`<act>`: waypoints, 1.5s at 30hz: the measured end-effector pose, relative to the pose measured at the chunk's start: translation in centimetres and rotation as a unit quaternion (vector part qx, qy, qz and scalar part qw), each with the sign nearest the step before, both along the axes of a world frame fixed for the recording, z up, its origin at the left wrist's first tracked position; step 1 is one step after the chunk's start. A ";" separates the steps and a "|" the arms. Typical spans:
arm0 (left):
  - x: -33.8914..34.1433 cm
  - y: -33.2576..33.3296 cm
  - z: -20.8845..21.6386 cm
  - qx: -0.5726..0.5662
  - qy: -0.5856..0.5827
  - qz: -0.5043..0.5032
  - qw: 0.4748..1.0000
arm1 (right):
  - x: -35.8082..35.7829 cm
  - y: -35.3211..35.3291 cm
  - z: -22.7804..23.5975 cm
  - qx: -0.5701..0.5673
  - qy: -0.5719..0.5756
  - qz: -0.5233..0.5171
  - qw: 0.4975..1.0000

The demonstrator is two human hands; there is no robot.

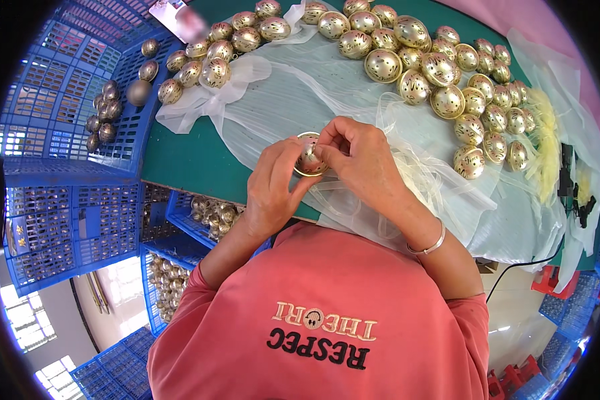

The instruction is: Attaching hanging loops to gold-colored spherical ornaments at a manual workstation.

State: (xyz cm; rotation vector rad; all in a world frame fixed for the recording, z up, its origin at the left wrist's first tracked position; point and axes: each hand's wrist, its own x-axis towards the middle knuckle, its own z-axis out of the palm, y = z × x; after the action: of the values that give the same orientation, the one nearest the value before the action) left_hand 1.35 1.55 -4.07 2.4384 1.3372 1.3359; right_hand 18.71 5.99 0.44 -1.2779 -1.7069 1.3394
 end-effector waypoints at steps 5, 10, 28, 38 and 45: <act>-0.1 -0.4 0.2 0.031 0.084 0.004 0.996 | 0.1 -0.3 -0.1 0.001 0.007 0.001 1.000; -0.6 -0.7 0.4 0.006 0.100 -0.004 0.995 | 0.3 -0.7 0.0 0.005 0.026 0.003 1.000; 4.0 -0.2 0.1 -0.151 -0.346 0.048 0.925 | 1.1 -1.1 -0.6 0.032 0.016 -0.028 0.999; 4.5 -0.7 2.6 -0.233 -0.537 0.004 0.811 | 0.9 -2.2 1.7 0.035 0.025 -0.035 0.998; 2.0 0.5 6.8 -0.239 -0.524 -0.029 0.817 | 1.5 -1.7 5.0 -0.138 0.179 0.026 0.974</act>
State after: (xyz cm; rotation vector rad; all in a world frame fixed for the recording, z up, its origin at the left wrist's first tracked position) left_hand 3.37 2.05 2.72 1.0489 1.0365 1.6381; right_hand 20.23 4.33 5.39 -1.0573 -1.3466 1.7649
